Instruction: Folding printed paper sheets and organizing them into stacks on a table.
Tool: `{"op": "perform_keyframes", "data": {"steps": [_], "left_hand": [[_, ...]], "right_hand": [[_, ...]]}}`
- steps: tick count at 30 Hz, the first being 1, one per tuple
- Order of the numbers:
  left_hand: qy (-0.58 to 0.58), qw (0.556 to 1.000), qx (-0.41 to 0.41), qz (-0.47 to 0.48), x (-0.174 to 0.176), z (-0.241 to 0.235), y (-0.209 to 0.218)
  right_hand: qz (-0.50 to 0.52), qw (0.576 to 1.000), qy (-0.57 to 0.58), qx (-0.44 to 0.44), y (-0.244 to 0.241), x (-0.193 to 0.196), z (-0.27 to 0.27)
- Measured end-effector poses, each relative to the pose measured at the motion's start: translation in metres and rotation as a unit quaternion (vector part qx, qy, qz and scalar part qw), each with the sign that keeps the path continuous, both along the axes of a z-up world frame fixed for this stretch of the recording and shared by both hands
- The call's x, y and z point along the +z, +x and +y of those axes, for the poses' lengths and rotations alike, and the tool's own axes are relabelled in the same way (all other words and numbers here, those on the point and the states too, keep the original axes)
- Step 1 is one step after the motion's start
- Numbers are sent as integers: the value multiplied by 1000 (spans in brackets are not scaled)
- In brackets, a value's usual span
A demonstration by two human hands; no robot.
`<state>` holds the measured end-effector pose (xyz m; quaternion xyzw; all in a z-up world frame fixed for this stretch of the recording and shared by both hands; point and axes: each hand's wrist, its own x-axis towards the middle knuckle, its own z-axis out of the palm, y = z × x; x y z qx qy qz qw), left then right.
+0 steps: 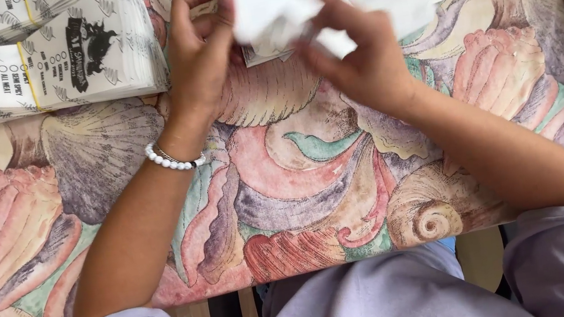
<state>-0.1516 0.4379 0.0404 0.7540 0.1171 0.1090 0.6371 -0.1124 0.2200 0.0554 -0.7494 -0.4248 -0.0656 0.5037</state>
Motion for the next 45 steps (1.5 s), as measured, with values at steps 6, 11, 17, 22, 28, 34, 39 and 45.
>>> {"op": "perform_keyframes", "data": {"steps": [6, 11, 17, 22, 28, 34, 39, 45], "left_hand": [[-112, 991, -14, 74, 9, 7, 10], [0, 999, 3, 50, 1, 2, 1], [149, 988, 10, 28, 23, 18, -60], [-30, 978, -186, -85, 65, 41, -109], [-120, 968, -208, -65, 68, 48, -88], [-175, 968, -104, 144, 46, 9, -61], [-243, 928, -275, 69, 29, -28, -50], [97, 986, -109, -74, 27, -81, -56]], "right_hand": [[-208, 967, -132, -58, 37, -19, -7], [-187, 956, -204, -96, 72, -45, -3], [-184, 970, -126, -97, 113, -44, -16], [134, 969, 115, 174, 45, 4, -32], [437, 883, 146, 94, -5, 5, -53], [242, 948, 140, -151, -45, 12, -101], [340, 895, 206, -203, -68, 10, -152], [217, 913, 257, -232, -93, -9, -185]]}}
